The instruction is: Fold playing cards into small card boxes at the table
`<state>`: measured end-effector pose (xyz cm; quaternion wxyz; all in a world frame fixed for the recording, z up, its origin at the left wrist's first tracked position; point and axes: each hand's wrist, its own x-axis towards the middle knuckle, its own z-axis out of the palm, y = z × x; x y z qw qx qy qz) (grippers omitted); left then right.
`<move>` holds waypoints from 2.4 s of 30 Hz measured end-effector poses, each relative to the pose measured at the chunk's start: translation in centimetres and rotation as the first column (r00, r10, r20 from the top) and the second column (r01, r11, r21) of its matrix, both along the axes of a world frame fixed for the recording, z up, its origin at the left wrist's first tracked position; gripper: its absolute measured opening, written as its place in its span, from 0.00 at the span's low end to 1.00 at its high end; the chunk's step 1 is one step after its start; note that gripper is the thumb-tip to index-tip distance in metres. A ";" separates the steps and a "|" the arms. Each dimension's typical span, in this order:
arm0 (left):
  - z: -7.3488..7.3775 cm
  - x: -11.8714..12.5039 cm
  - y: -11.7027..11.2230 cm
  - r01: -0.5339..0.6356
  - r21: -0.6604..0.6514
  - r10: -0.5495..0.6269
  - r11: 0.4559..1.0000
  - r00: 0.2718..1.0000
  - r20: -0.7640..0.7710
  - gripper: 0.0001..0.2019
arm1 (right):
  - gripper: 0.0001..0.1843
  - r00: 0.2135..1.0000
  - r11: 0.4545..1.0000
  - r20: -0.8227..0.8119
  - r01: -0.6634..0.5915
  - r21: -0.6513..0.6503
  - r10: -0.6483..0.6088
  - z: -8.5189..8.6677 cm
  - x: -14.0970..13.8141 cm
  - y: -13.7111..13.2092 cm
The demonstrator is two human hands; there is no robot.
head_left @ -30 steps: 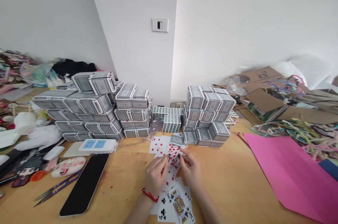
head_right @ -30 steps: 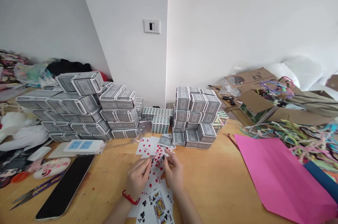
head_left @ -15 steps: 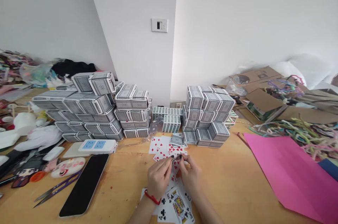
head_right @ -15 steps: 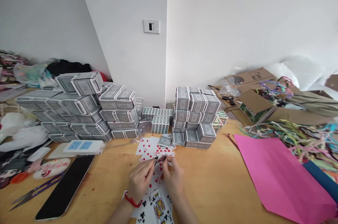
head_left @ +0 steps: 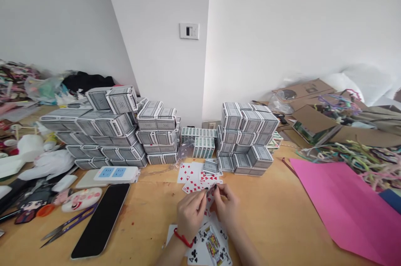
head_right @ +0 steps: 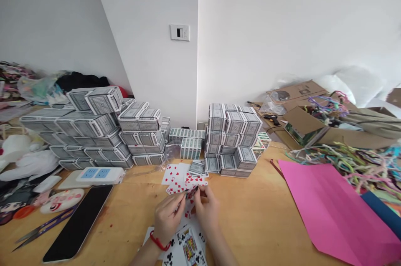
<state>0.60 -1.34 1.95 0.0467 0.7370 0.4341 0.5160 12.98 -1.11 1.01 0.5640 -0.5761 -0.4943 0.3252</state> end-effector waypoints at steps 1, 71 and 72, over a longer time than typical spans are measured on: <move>0.1 0.0 0.0 -0.004 -0.018 0.005 1.000 1.000 0.026 0.09 | 0.15 0.997 0.999 -0.064 -0.042 -0.009 0.042 0.1 0.1 0.1; -1.4 -0.1 0.5 -0.140 -0.097 0.106 0.985 0.949 -0.295 0.13 | 0.18 0.894 0.995 0.446 0.010 0.097 -0.052 -2.5 0.2 0.5; -1.4 -0.1 0.6 -0.156 -0.102 0.123 0.982 0.953 -0.278 0.13 | 0.18 0.916 0.996 0.400 -0.011 0.090 -0.026 -2.4 0.2 0.6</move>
